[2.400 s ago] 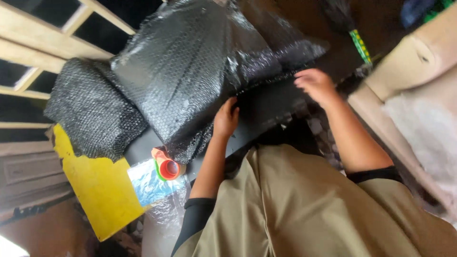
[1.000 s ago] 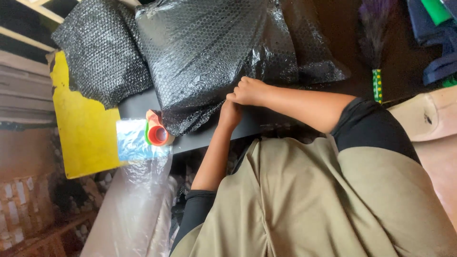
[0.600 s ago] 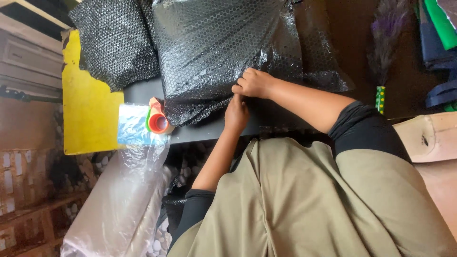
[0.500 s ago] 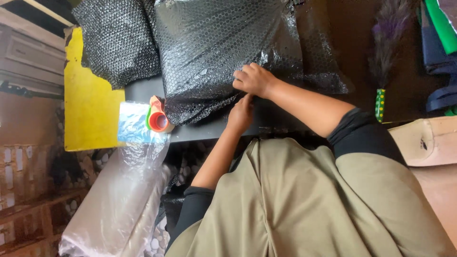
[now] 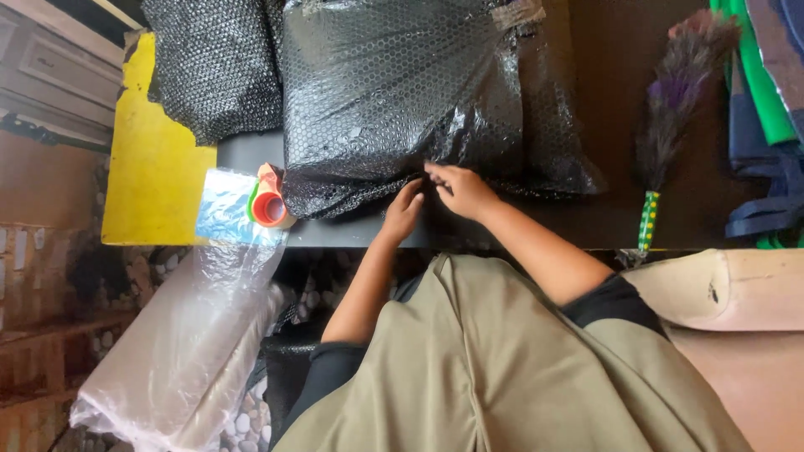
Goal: The person wraps a rectangular object in black bubble wrap, securing it with tape. They then use a feather duster to clean the wrapped package and a green reusable bag before placing the package inside the bag.
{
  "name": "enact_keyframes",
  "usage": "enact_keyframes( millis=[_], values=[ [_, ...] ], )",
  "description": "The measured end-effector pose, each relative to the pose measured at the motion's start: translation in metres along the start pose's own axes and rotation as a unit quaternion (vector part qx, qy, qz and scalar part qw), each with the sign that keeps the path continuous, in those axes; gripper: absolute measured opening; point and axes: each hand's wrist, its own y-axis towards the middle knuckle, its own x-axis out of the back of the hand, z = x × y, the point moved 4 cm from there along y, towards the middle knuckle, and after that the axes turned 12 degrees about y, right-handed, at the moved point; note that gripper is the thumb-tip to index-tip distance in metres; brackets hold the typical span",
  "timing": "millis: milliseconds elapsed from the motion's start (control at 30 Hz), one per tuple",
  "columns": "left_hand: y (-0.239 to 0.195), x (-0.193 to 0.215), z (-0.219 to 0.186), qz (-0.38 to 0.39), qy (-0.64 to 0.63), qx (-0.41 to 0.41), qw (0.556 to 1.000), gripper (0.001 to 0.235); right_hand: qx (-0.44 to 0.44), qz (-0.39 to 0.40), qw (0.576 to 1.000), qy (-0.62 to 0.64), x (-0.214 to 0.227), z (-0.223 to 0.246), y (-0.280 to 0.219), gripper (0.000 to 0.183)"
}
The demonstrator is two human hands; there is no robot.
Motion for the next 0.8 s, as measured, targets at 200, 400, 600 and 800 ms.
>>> enact_keyframes(
  millis=[200, 400, 600, 800],
  values=[
    [-0.074, 0.033, 0.027, -0.049, -0.076, 0.094, 0.991, 0.039, -0.186, 0.013, 0.953, 0.238, -0.009, -0.042, 0.009, 0.057],
    [-0.155, 0.061, 0.056, -0.127, -0.071, 0.216, 0.966, 0.035, -0.233, 0.038, 0.925, 0.297, 0.004, -0.035, -0.058, 0.084],
    [-0.174, 0.098, 0.114, -0.263, -0.128, 0.255, 0.922, 0.037, -0.346, 0.076, 0.892, 0.281, -0.028, -0.056, -0.118, 0.045],
    [-0.110, 0.159, 0.179, -0.278, -0.237, 0.281, 0.887, 0.057, -0.279, 0.085, 0.947, 0.134, -0.083, -0.009, -0.045, 0.033]
  ],
)
